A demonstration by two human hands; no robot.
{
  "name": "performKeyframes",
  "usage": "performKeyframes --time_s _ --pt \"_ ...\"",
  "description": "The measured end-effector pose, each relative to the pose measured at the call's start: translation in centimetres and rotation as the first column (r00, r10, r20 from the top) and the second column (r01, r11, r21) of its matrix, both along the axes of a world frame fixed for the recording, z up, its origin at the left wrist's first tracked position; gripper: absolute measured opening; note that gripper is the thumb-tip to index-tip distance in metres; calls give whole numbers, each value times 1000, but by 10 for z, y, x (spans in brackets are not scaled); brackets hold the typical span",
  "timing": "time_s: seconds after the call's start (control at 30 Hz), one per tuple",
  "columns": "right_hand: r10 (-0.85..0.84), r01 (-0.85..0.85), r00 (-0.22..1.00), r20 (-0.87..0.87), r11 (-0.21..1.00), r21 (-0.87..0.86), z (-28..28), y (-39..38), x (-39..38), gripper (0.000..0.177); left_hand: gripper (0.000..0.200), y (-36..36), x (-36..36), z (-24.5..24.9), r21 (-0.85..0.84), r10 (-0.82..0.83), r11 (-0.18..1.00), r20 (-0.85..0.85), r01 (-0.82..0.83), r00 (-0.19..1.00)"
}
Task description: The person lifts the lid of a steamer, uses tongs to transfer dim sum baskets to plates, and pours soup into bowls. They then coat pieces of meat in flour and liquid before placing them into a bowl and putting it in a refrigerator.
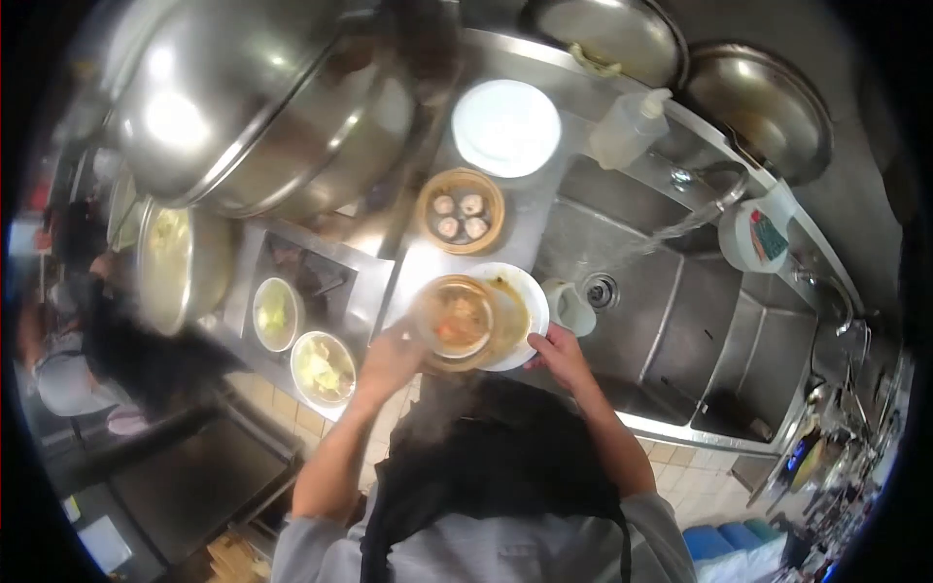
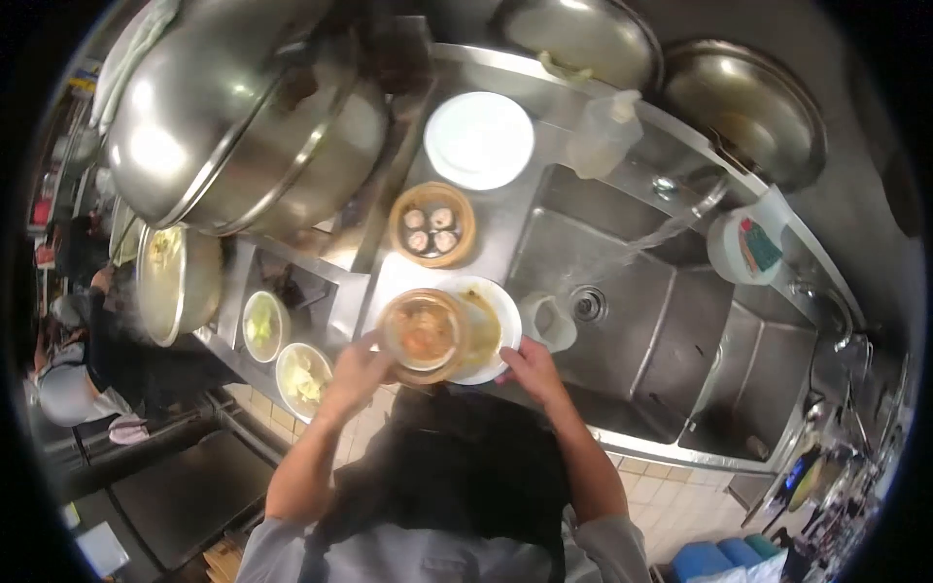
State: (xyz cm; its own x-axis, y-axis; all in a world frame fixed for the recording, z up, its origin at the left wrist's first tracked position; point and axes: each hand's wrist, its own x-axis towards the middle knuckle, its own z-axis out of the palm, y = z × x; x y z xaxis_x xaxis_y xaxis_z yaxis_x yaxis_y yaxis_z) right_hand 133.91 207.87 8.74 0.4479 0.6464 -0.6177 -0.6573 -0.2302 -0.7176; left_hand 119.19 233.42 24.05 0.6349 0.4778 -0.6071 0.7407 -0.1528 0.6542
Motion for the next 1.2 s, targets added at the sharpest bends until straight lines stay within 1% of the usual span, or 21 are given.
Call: performKeyframes --time_s 0.07,0.1,0.13,0.17,0.2,0.23,0.27,0.3,0.43,0.5,0.63,0.7,0.8,0.83,0.9,0.93,1.0,1.03,1.07,1.13,1.2 --pt "-109 108 991 78 994 20 0 -16 2 28 50 13 -11 7 1 11 1000 3 -11 1000" --pt "-127 127 988 85 992 9 -1 -25 6 28 45 16 -18 6 -49 85 995 74 -82 994" --pt "-220 219 972 83 975 16 -3 -34 11 27 40 19 -26 6 -103 164 983 139 -150 977" --pt "-310 309 947 82 951 26 -4 -43 16 25 38 23 -32 9 -92 166 984 150 -154 975" --pt "-325 325 941 92 946 20 -5 -52 24 25 36 27 -37 14 -81 169 984 162 -158 972" --pt "-388 387 918 79 922 34 -6 -60 34 26 36 28 -40 19 -91 154 986 169 -140 974" --pt "-450 448 890 65 893 49 -6 -68 44 26 34 29 -41 25 -96 199 978 140 -186 970" --pt "-482 480 871 101 876 37 -5 -72 54 25 32 29 -42 28 -98 243 968 110 -233 964" --pt "-539 535 836 99 842 62 -18 -90 89 27 31 35 -62 27 -97 169 983 169 -154 971" --pt "-608 605 790 77 794 64 -24 -88 100 27 41 32 -65 24 -27 252 968 150 -251 956" --pt "-666 664 746 -9 743 83 -38 -69 110 27 43 27 -65 32 -26 258 966 163 -257 952" --pt "-728 729 684 -42 683 35 -45 -56 112 27 44 27 -69 31 20 263 963 128 -267 956" --pt "-741 747 665 -93 661 70 -61 -42 127 27 35 24 -62 43 0 258 966 42 -258 965" --pt "-740 746 666 -95 662 74 -65 -40 134 27 35 22 -62 44 3 258 966 45 -259 965" --pt "-758 758 652 -6 651 44 -65 -35 149 23 39 20 -63 47 5 280 960 34 -281 959" --pt "-757 757 653 -11 652 46 -64 -35 156 23 39 19 -64 49 10 281 960 35 -281 959" --pt "-595 646 725 347 762 -43 -63 -45 173 20 45 18 -66 51 16 264 964 57 -266 963" --pt "-433 580 701 567 809 -100 -81 -53 184 21 45 18 -67 52 16 263 964 58 -264 963" --pt "-434 582 699 568 807 -100 -72 -58 187 21 46 17 -67 52 5 274 961 75 -276 959" --pt "-256 521 624 739 840 -149 -39 -66 188 22 48 16 -67 52 -8 283 959 91 -283 955" --pt "-272 538 599 753 833 -127 -33 -74 188 23 38 14 -66 49 -9 357 933 142 -359 923"
